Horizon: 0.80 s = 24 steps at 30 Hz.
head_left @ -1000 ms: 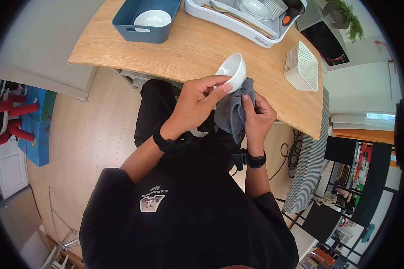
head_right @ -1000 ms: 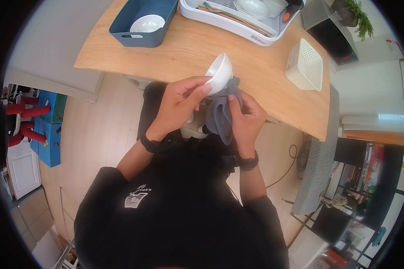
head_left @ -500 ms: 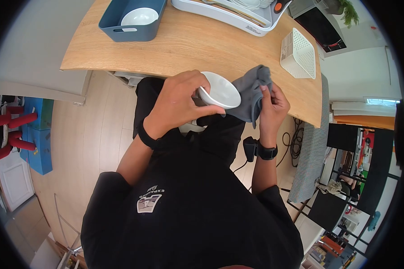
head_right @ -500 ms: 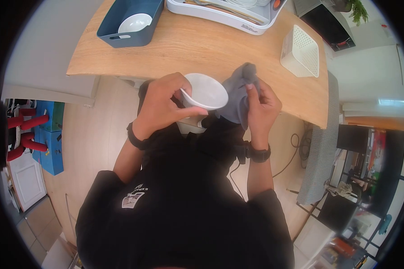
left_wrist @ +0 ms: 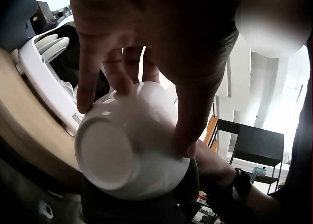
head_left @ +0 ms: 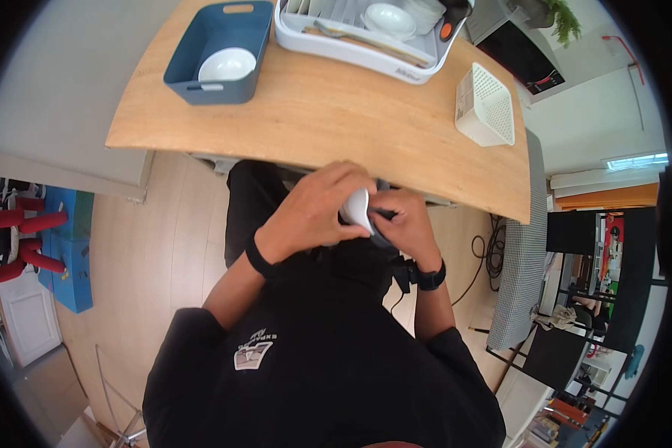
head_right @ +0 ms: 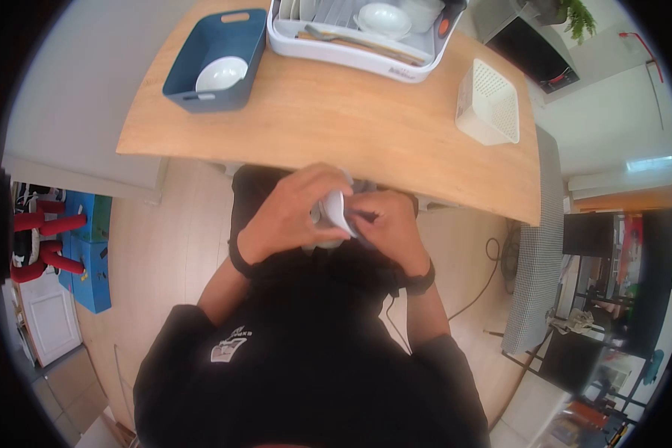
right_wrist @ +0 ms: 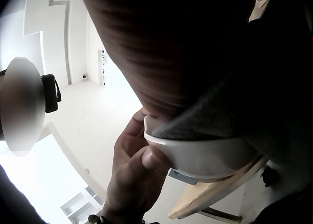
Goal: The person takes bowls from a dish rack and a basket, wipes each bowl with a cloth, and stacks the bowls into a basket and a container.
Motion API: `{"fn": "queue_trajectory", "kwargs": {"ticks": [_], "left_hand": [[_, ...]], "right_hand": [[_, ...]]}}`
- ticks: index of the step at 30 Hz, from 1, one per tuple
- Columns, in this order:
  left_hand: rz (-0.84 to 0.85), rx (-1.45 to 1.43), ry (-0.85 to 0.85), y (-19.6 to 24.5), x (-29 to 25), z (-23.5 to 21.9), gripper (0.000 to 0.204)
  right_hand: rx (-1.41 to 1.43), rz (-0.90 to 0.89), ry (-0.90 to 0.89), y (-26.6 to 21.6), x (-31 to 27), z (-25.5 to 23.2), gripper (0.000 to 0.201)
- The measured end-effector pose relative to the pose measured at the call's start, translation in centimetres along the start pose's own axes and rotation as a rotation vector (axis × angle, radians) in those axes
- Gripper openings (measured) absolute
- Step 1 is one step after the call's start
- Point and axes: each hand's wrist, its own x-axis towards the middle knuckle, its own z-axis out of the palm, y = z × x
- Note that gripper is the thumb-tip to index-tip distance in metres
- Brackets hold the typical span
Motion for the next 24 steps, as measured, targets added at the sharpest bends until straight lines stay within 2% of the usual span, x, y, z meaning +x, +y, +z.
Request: {"fn": "queue_trajectory", "kwargs": {"ticks": [2,6,9,15,18,19,22,24], "left_hand": [[-0.003,0.001,-0.040,0.0,-0.1,0.1,0.056],[-0.034,-0.045,-0.121,0.4,-0.1,0.1,0.056],[0.005,0.002,-0.097,0.5,0.2,0.3,0.051],[-0.053,-0.041,-0.085,0.4,0.2,-0.4,0.052],[-0.061,-0.046,-0.060,0.0,0.5,-0.5,0.052],[-0.058,-0.066,-0.055,0.1,0.6,-0.6,0.052],[-0.090,-0.083,-0.061,0.3,0.4,-0.6,0.054],[-0.031,-0.042,-0.066,0.3,0.5,-0.3,0.055]], "right_hand": [[-0.025,0.005,-0.068,0.7,-0.2,0.1,0.021],[-0.035,0.025,0.006,-0.4,0.1,0.6,0.018],[-0.071,0.014,0.067,-0.6,0.4,0.6,0.020],[-0.166,-0.031,0.148,0.3,0.1,0.7,0.021],[-0.113,0.004,0.121,0.1,-0.2,0.6,0.021],[-0.111,-0.045,0.140,0.4,-0.3,0.7,0.020],[-0.036,0.060,0.050,-0.4,-0.9,0.7,0.023],[0.012,0.067,0.031,-0.6,-1.0,0.6,0.023]]}}
